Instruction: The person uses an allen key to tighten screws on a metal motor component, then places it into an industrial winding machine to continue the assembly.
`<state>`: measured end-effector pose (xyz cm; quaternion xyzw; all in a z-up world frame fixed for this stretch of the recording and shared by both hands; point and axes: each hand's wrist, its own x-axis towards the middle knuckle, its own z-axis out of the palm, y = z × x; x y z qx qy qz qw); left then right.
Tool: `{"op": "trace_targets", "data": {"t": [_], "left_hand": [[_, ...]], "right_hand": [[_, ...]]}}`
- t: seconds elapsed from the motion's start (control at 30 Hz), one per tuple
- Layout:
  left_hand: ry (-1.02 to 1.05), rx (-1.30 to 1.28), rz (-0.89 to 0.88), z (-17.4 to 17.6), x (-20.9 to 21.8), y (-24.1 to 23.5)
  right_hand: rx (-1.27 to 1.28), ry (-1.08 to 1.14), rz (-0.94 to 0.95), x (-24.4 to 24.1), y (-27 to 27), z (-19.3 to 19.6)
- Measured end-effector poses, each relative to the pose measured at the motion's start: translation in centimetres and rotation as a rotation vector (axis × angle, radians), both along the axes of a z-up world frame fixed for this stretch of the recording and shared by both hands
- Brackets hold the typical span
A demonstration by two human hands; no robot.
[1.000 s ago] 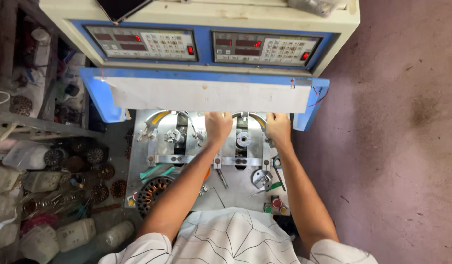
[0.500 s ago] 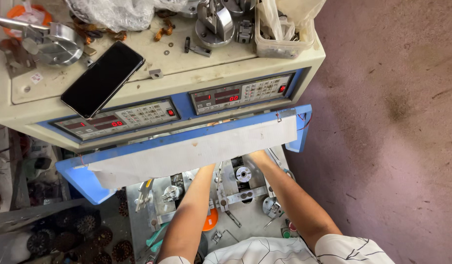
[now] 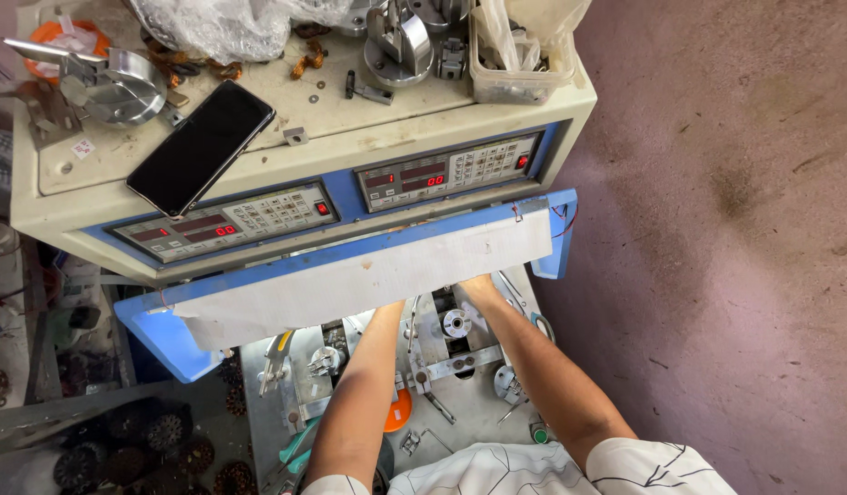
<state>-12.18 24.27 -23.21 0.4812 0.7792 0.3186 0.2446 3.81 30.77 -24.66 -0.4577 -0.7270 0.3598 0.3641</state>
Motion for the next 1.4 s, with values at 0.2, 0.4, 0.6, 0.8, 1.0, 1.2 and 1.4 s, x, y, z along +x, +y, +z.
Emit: {"op": "trace_targets", "data": {"t": [0.2,0.4,0.6,0.8,1.0,1.2,1.4], "left_hand": [[0.005,0.004,0.017,0.4,-0.4,0.5],[0.006,0.0,0.019,0.8,-0.1,0.7],[0.009,-0.006,0.009,0.9,-0.2,0.7],[0.004,-0.003,0.027,1.6,-0.2,0.6],[0.009,-0.007,0.02,2.5,-0.2,1.0],[0.016,-0.027,0.03,2.2,-0.6,0.0],[0.006,-0.041,0.035,1.8,-0.4,0.1]], "right_hand": [[0.024,0.044,0.021,-1.1,0.3,2.4],[-0.163,0.364,0.123,-2.2,0.8,5.2],[-0.505,0.713,0.135,-3.2,0.4,5.9],[-0.257,0.24,0.231,0.2,3.1,6.0],[-0.194,0.092,0.163,-0.2,4.0,4.6],[-0.148,0.009,0.04,-2.8,2.7,2.2],[-0.141,-0.041,-0.028,-2.8,2.6,1.2]]}}
